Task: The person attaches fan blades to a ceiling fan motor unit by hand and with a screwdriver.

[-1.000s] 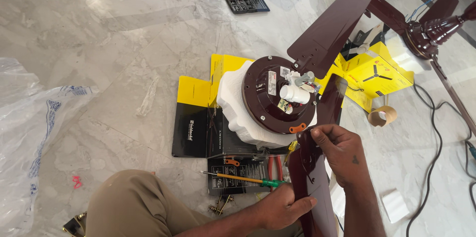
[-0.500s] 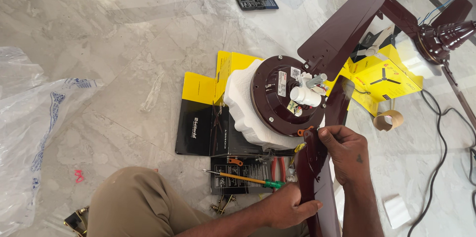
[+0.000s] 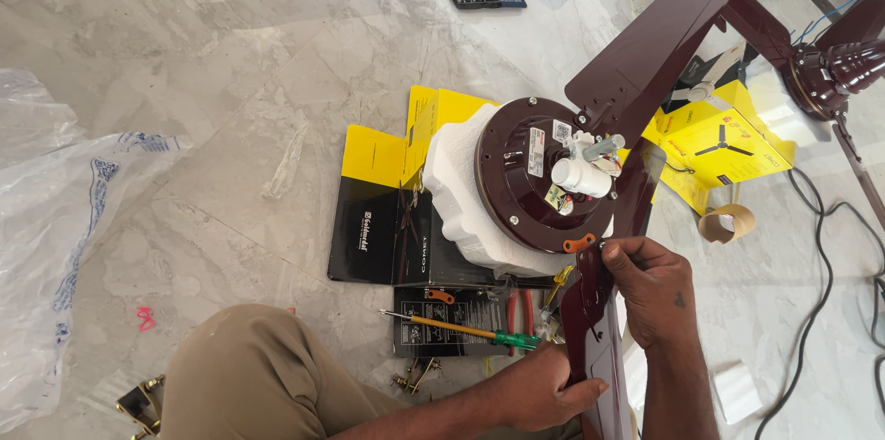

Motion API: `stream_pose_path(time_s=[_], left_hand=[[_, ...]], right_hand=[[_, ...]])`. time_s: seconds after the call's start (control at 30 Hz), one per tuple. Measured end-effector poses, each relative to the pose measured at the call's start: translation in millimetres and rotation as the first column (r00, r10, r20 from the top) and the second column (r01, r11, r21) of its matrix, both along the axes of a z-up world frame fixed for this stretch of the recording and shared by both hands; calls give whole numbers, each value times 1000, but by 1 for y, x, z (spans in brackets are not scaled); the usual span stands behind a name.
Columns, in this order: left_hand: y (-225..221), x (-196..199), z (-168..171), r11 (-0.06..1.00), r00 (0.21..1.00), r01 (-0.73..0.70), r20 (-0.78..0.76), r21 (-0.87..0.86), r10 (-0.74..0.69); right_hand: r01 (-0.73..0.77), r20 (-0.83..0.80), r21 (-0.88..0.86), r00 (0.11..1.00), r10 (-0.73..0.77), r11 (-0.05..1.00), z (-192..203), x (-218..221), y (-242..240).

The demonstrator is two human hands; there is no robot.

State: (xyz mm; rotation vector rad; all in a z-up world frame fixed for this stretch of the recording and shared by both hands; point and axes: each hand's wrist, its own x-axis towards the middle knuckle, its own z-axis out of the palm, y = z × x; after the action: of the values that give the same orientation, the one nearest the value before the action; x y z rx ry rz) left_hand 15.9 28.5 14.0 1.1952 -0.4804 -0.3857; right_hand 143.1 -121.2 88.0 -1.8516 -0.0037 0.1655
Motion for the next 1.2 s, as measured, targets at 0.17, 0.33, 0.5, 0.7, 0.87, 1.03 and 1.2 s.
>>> stream_pose_path(time_s=[0.17, 0.33, 0.5, 0.7, 0.87, 1.03, 1.2], left_hand=[[2, 1, 1, 998, 1000, 2, 2, 65, -2], [2, 2, -1, 999, 999, -43, 20, 19, 43], [-1, 3, -6, 998, 999, -45, 12, 37, 45], [-7, 1, -13, 996, 998, -58, 3, 74, 58], [-12, -4, -11, 993, 995, -96, -6, -71, 96], [-6, -20, 8, 998, 931, -36, -366, -45, 18], [-13, -19, -3, 982, 925, -16, -375, -190, -57]], right_hand=[[-9, 9, 23, 1000, 9, 1000, -2, 3, -1], [-13, -11, 3, 1000, 13, 1000, -5, 5, -1], [1, 3, -27, 1000, -1, 1000, -9, 6, -2], [-9, 17, -85, 1000, 10, 996, 2, 3, 8], [22, 255, -295, 965, 57, 955, 36, -17, 46], [88, 396, -689, 877, 272, 720, 63, -31, 78], [135, 479, -753, 783, 396, 644, 62, -35, 82]])
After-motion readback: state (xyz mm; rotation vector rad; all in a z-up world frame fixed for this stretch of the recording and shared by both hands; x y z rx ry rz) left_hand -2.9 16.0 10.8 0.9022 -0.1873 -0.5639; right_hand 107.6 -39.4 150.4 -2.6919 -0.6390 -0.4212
